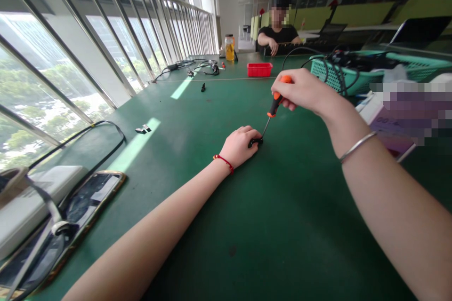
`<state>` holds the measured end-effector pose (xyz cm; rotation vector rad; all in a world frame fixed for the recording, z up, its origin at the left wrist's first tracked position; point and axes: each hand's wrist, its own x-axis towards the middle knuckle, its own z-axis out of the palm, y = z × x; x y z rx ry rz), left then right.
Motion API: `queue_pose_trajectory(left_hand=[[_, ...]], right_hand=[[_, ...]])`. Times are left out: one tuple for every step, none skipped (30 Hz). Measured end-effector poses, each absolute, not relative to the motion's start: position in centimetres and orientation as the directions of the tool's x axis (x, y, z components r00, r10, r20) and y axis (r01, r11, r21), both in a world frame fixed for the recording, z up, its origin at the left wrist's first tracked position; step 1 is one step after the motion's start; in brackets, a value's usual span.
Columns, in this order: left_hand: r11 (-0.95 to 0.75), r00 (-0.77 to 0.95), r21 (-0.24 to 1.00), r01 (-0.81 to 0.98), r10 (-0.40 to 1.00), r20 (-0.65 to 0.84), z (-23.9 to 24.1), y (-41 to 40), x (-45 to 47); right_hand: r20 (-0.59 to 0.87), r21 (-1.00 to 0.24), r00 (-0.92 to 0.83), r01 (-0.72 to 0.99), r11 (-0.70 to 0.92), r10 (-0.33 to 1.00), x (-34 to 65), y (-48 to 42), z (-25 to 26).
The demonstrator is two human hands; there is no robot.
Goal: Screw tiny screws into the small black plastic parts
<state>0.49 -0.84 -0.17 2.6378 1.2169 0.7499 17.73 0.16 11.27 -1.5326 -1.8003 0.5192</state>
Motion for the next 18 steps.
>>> queue_pose_trajectory(left_hand=[[-0.664, 0.548, 0.326, 0.673, 0.744, 0.382, -0.2, -0.8, 0.5], [-0.665, 0.549, 0.328, 0.671, 0.743, 0.383, -0.2, -0.8, 0.5], [-0.666, 0.549, 0.329, 0.67, 0.742, 0.384, -0.2, -0.8, 0.5], [-0.666, 0.55, 0.329, 0.669, 0.742, 0.383, -0.2, -0.8, 0.5], [-0.666, 0.551, 0.329, 0.669, 0.742, 0.382, -0.2, -0.8, 0.5], [-0.666, 0.551, 0.328, 0.67, 0.743, 0.38, -0.2, -0.8, 0.5], [-0.665, 0.552, 0.327, 0.672, 0.744, 0.378, -0.2, -0.8, 0.4], [-0.664, 0.551, 0.326, 0.673, 0.744, 0.377, -0.2, -0.8, 0.4], [-0.663, 0.551, 0.326, 0.674, 0.745, 0.376, -0.2, -0.8, 0.4], [-0.663, 0.551, 0.326, 0.674, 0.745, 0.377, -0.3, -0.8, 0.4], [-0.663, 0.55, 0.327, 0.673, 0.745, 0.378, -0.3, -0.8, 0.4], [-0.663, 0.55, 0.329, 0.672, 0.745, 0.379, -0.3, -0.8, 0.4], [-0.664, 0.549, 0.332, 0.67, 0.745, 0.379, -0.3, -0.7, 0.4], [-0.665, 0.549, 0.338, 0.667, 0.744, 0.381, -0.3, -0.7, 0.3], [-0.666, 0.548, 0.346, 0.66, 0.743, 0.384, -0.4, -0.7, 0.3], [-0.668, 0.547, 0.36, 0.651, 0.742, 0.387, -0.4, -0.6, 0.3], [-0.668, 0.543, 0.382, 0.639, 0.743, 0.391, -0.4, -0.6, 0.3], [-0.663, 0.535, 0.412, 0.625, 0.748, 0.392, -0.5, -0.5, 0.2]], right_hand=[[0.248, -0.691, -0.056, 0.689, 0.217, 0.967, 17.9, 0.1, 11.4], [0.241, -0.682, -0.07, 0.697, 0.22, 0.968, 18.0, 0.1, 11.6], [0.232, -0.67, -0.088, 0.707, 0.225, 0.969, 18.1, -0.1, 11.8], [0.222, -0.656, -0.103, 0.72, 0.227, 0.97, 18.1, -0.3, 11.9], [0.213, -0.636, -0.107, 0.739, 0.221, 0.971, 18.2, -0.5, 12.1], [0.21, -0.611, -0.099, 0.763, 0.21, 0.973, 18.2, -0.7, 12.3], [0.218, -0.582, -0.082, 0.789, 0.197, 0.973, 18.2, -1.0, 12.4], [0.234, -0.552, -0.062, 0.813, 0.185, 0.97, 18.1, -1.3, 12.5], [0.248, -0.525, -0.052, 0.832, 0.179, 0.967, 18.1, -1.5, 12.7], [0.254, -0.507, -0.058, 0.842, 0.184, 0.965, 18.0, -1.7, 12.8], [0.249, -0.5, -0.076, 0.844, 0.195, 0.965, 18.0, -1.9, 12.9], [0.239, -0.506, -0.098, 0.837, 0.21, 0.966, 18.0, -2.0, 13.0], [0.228, -0.519, -0.118, 0.825, 0.223, 0.967, 18.0, -2.0, 13.1], [0.219, -0.535, -0.129, 0.813, 0.23, 0.967, 18.0, -2.1, 13.1], [0.214, -0.549, -0.134, 0.803, 0.233, 0.968, 17.9, -2.1, 13.2], [0.208, -0.561, -0.135, 0.795, 0.231, 0.969, 17.9, -2.1, 13.2], [0.195, -0.568, -0.136, 0.792, 0.225, 0.971, 17.9, -2.1, 13.2], [0.182, -0.567, -0.131, 0.795, 0.213, 0.975, 17.8, -2.2, 13.3]])
